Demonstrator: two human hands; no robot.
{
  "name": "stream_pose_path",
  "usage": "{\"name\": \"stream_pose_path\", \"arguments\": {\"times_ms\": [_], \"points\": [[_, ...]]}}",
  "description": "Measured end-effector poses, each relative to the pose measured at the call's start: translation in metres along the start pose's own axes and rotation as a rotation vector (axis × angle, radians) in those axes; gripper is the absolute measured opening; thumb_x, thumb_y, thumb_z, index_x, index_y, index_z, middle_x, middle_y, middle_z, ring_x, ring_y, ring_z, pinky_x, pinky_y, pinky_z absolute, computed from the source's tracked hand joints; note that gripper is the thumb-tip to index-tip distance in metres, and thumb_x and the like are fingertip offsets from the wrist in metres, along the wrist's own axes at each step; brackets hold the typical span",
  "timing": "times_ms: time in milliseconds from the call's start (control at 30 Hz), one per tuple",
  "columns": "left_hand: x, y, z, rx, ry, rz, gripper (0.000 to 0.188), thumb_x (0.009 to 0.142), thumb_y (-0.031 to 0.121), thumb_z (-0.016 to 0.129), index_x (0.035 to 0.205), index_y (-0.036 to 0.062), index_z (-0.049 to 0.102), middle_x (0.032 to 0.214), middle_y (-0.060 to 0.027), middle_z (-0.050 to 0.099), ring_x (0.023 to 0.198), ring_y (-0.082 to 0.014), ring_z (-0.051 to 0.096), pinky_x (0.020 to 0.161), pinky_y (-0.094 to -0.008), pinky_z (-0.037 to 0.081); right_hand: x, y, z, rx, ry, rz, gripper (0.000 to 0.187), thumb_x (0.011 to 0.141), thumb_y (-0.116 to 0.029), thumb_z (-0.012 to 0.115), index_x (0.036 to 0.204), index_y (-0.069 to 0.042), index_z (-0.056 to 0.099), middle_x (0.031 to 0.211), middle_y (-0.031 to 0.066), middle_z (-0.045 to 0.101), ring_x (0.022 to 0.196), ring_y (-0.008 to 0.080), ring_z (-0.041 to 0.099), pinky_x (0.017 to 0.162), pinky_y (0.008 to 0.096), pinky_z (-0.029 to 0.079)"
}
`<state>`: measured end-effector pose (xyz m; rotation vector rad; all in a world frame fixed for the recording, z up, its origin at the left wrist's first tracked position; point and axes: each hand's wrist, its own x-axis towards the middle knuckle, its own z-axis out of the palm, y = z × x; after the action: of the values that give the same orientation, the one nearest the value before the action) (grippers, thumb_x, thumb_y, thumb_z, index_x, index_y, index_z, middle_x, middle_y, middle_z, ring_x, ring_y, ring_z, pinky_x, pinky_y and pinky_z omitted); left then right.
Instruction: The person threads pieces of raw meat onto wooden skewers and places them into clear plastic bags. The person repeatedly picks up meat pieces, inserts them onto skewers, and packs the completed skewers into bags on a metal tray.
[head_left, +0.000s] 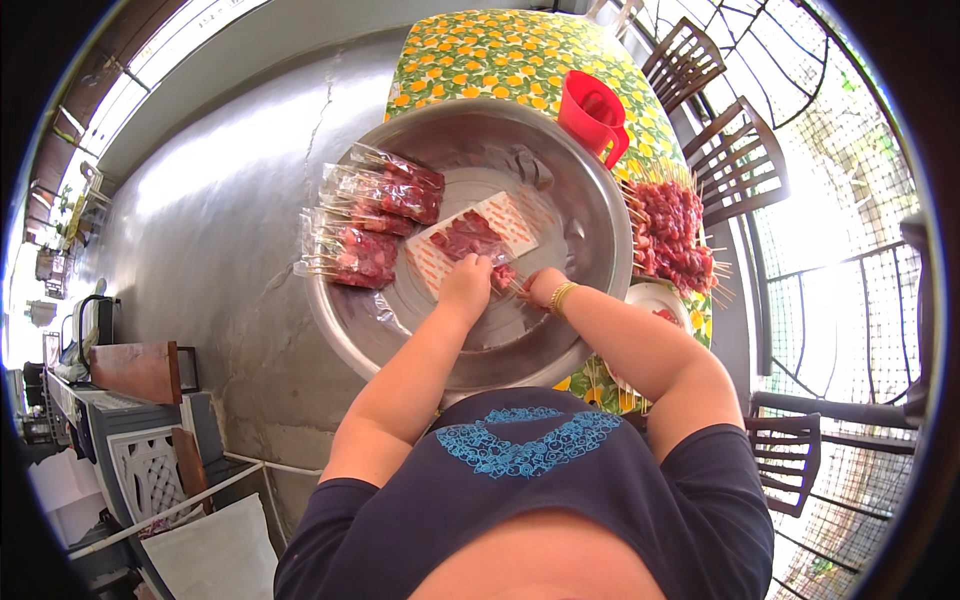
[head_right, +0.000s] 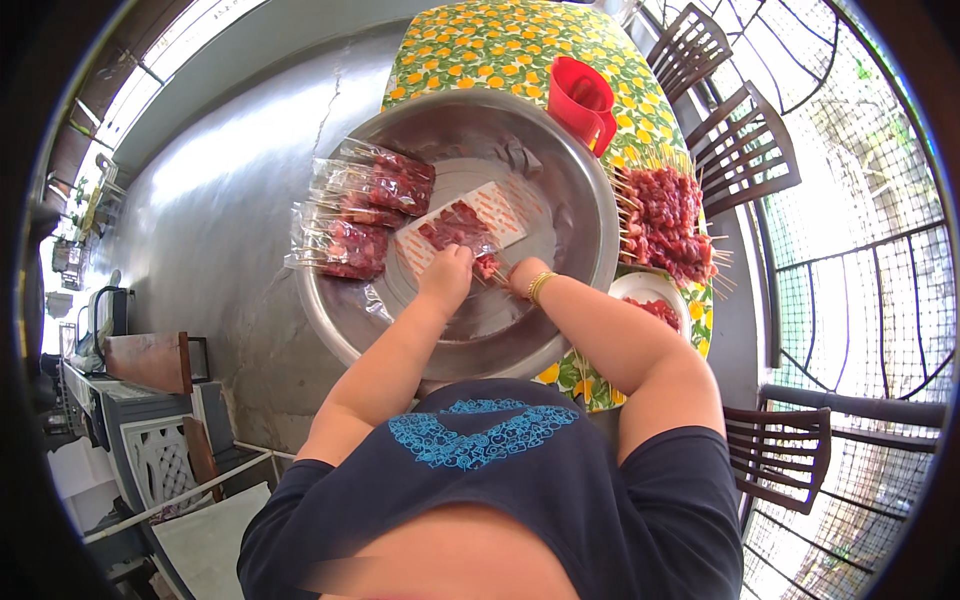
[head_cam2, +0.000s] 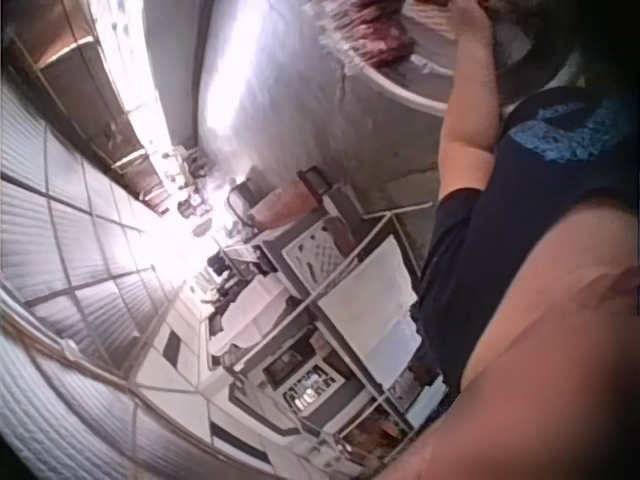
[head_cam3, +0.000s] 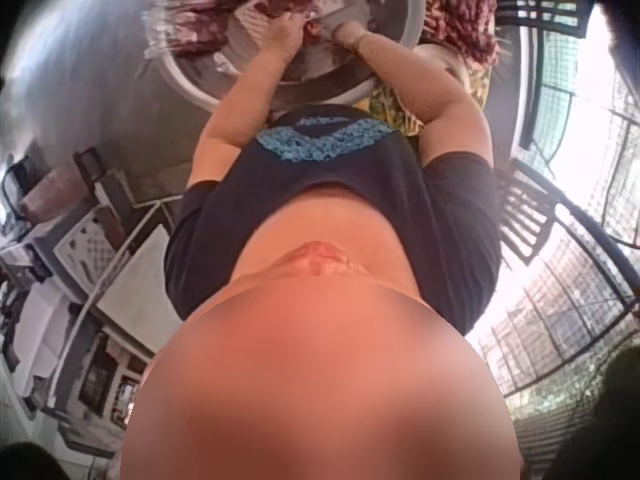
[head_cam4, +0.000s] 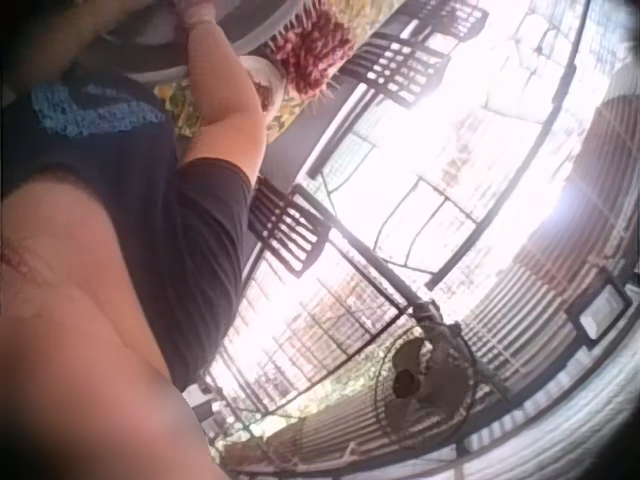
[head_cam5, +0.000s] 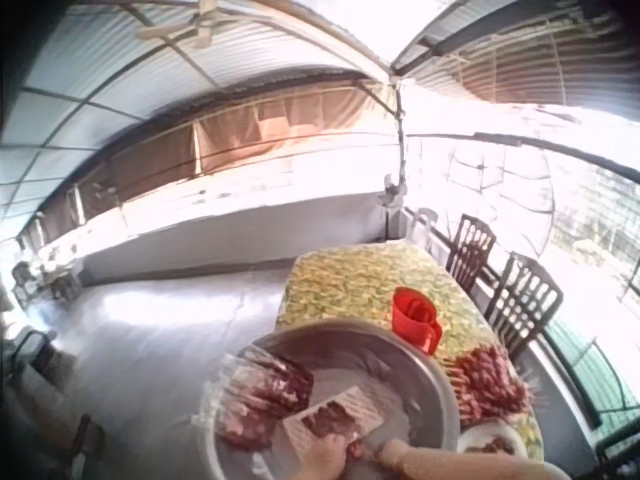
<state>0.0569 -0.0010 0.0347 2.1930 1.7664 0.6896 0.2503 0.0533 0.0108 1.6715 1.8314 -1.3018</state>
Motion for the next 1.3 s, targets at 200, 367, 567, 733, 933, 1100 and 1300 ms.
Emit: {"name": "stream_pose_path", "arguments": {"times_ms": [200, 367, 567, 733, 933, 1100, 1300], "points": [[-0.008, -0.004, 0.001, -0.036, -0.046, -0.01, 0.01, 0.091, 0.008, 0.049, 0.094, 0.0054, 0.058, 0.097, -0.0183, 0.061, 0.091, -0.0397, 0.062, 0.078, -0.0501, 0.051, 0.026, -0.027, 0.04, 0.002, 0.276, -0.165, 0.027, 0.078, -0.033, 0.078, 0.096, -0.012, 0.078, 0.091, 0.012, 0.075, 0.084, 0.0262, 0.072, 0.082, 0.0377, 0.056], [-0.015, -0.016, 0.007, -0.028, -0.184, -0.07, 0.016, 0.091, 0.01, 0.046, 0.098, 0.0043, 0.059, 0.105, -0.0188, 0.063, 0.098, -0.0396, 0.062, 0.084, -0.0498, 0.051, 0.032, -0.036, 0.056, 0.063, 0.354, -0.123, 0.024, 0.077, -0.031, 0.077, 0.092, -0.012, 0.079, 0.089, 0.0116, 0.075, 0.085, 0.0265, 0.072, 0.082, 0.0377, 0.056], [-0.018, -0.029, 0.019, -0.005, -0.297, -0.002, 0.025, 0.094, 0.007, 0.044, 0.111, 0.0041, 0.062, 0.106, -0.0217, 0.063, 0.102, -0.0399, 0.062, 0.087, -0.05, 0.051, -0.014, -0.052, 0.01, -0.455, 0.236, -0.258, 0.026, 0.08, -0.031, 0.069, 0.085, -0.008, 0.078, 0.092, 0.0166, 0.074, 0.09, 0.0344, 0.071, 0.083, 0.0447, 0.056], [-0.015, -0.017, 0.022, 0.058, -0.216, -0.001, 0.017, 0.09, 0.013, 0.06, 0.105, 0.0044, 0.06, 0.103, -0.0193, 0.063, 0.099, -0.0408, 0.063, 0.083, -0.051, 0.052, -0.137, 0.035, -0.051, 0.173, 0.848, -0.382, 0.023, 0.088, -0.026, 0.062, 0.105, -0.015, 0.075, 0.098, 0.0127, 0.073, 0.095, 0.0329, 0.069, 0.087, 0.0439, 0.054], [-0.01, 0.003, 0.016, 0.187, -0.194, 0.002, 0.022, 0.088, 0.019, 0.069, 0.102, 0.0064, 0.057, 0.103, -0.0166, 0.062, 0.097, -0.0392, 0.063, 0.082, -0.0493, 0.053, -0.249, 0.221, -0.031, 0.05, 0.854, 0.415, 0.027, 0.091, -0.029, 0.062, 0.098, -0.007, 0.075, 0.094, 0.0176, 0.073, 0.092, 0.0354, 0.069, 0.083, 0.0444, 0.055], [-0.005, -0.001, 0.019, 0.268, -0.181, 0.09, 0.018, 0.09, 0.017, 0.066, 0.102, 0.0067, 0.057, 0.102, -0.0157, 0.061, 0.096, -0.0381, 0.063, 0.08, -0.0492, 0.054, -0.251, 0.252, 0.098, 0.421, 0.7, 0.374, 0.023, 0.085, -0.028, 0.074, 0.094, -0.007, 0.076, 0.082, 0.0154, 0.073, 0.075, 0.0281, 0.072, 0.075, 0.0398, 0.057], [-0.006, -0.005, 0.019, 0.367, -0.212, 0.155, 0.012, 0.094, 0.017, 0.06, 0.102, 0.009, 0.057, 0.1, -0.0144, 0.061, 0.093, -0.0369, 0.063, 0.074, -0.0502, 0.055, -0.223, 0.23, 0.151, 0.51, 0.812, 0.417, 0.023, 0.084, -0.023, 0.076, 0.102, -0.009, 0.076, 0.086, 0.0124, 0.074, 0.078, 0.0256, 0.072, 0.075, 0.0383, 0.057]]}}
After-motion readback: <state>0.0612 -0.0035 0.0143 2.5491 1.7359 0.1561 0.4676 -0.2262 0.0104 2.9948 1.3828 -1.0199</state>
